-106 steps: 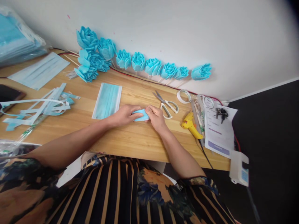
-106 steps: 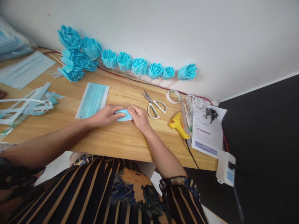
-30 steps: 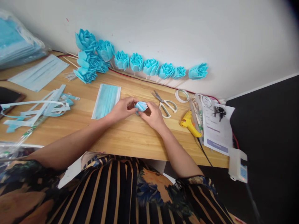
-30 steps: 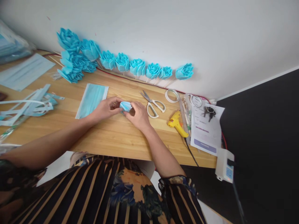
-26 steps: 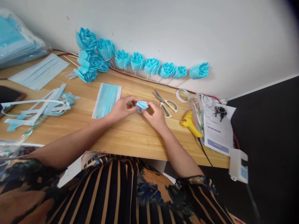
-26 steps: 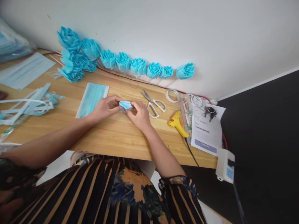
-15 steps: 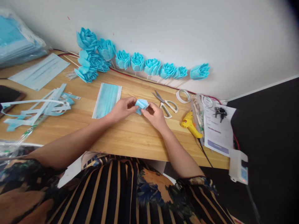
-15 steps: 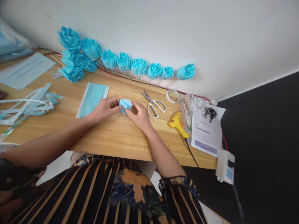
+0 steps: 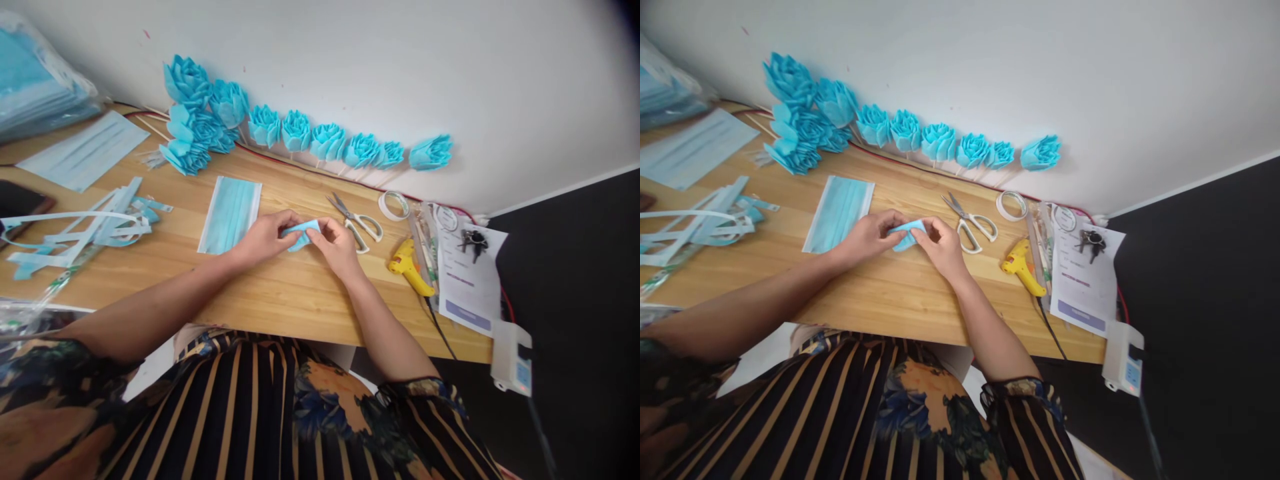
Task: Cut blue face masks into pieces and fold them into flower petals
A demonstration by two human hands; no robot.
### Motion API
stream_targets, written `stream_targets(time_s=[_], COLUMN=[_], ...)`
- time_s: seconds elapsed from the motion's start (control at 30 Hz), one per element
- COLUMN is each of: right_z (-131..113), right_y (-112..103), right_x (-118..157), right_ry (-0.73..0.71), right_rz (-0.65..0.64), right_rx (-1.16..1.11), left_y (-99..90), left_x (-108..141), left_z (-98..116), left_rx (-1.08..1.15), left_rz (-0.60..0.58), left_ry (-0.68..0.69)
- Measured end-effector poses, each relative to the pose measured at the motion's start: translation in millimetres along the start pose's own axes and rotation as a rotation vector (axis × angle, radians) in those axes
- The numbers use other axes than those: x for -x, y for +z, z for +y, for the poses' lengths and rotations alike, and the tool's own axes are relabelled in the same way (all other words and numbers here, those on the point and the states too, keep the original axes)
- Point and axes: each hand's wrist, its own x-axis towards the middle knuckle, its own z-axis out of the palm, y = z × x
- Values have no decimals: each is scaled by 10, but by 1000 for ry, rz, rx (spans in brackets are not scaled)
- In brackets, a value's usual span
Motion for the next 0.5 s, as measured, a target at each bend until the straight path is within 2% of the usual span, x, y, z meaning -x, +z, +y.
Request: stream_targets(time_s=[0.1, 0.27, 0.37, 0.5], right_z=[16, 28, 38, 43], right_y=[-1, -3, -6, -18], right_x=[-9, -18, -18, -15], right_ry=[21, 28, 41, 95], right_rz=[42, 29, -26, -129], right_rx=[-41, -116, -111, -126], left_y=[-21, -45, -42, -47], left_x=[-19, -40, -40, -22], left_z=[-43, -103, -133, -103], left_rx=[83, 126, 150, 154], left_rz=[-5, -59, -38, -67], left_ry=[-41, -49, -73, -104])
